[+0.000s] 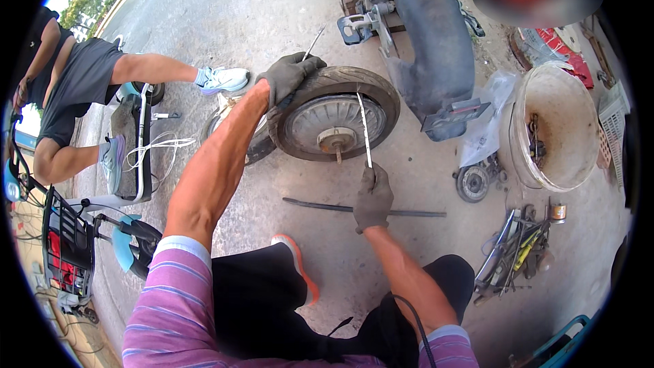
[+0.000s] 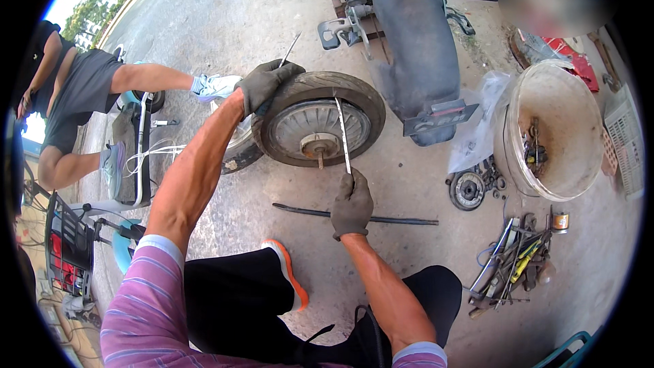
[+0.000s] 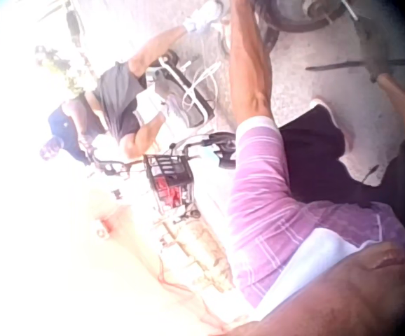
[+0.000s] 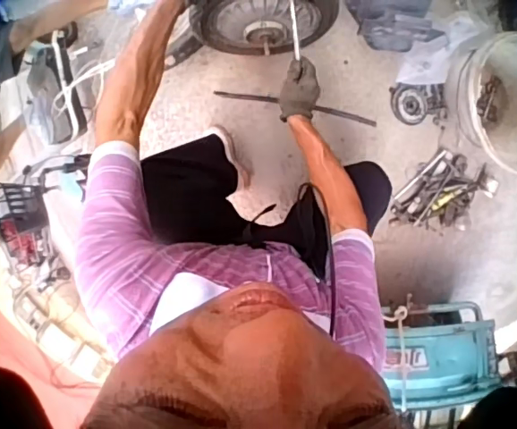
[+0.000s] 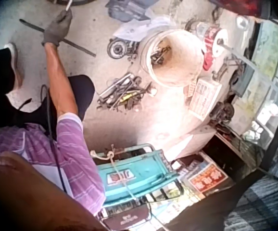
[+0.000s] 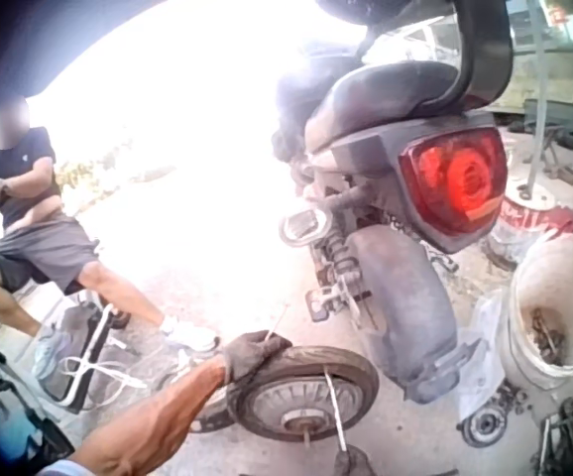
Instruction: The person selects tools from a bucket and uses a screwdriver and tire levers to remove a scooter tire from its rim. They pry the tire bead over the rim edge and work around the circumference to detach the tire.
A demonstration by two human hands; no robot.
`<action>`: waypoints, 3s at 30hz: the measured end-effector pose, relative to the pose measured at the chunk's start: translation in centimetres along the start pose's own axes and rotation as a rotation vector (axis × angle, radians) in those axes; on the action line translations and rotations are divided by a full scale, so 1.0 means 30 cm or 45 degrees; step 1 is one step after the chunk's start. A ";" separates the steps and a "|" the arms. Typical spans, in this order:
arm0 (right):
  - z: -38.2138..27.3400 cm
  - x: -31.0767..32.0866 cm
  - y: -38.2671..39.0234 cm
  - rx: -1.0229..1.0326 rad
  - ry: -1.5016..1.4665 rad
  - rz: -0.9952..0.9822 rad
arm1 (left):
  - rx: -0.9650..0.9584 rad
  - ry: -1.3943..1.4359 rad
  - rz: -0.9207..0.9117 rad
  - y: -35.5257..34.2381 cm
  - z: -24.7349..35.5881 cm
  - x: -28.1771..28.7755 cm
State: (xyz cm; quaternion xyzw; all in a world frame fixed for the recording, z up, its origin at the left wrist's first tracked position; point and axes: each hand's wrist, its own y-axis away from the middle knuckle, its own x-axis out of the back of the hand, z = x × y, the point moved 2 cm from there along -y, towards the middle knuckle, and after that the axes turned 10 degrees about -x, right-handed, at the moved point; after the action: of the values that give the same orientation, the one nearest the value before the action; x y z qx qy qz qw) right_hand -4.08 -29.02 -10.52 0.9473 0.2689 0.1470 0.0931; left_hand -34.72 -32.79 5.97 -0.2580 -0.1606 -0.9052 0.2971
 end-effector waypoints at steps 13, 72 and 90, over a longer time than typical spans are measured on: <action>0.030 -0.108 -0.038 -0.231 -0.113 -0.353 | -0.014 -0.138 0.159 -0.008 -0.007 -0.001; 0.069 -0.268 -0.165 -0.706 -0.108 -1.061 | 0.764 -0.233 -0.283 0.766 0.242 0.074; 0.097 -0.270 -0.139 -0.655 -0.078 -1.025 | 0.828 0.148 -0.224 0.657 0.280 0.043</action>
State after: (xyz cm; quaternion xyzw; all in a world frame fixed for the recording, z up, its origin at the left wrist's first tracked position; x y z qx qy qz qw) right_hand -11.72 -30.15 -16.16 0.7179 0.5665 0.1332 0.3820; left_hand -20.26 -44.86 16.25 -0.0829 -0.4453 -0.8420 0.2931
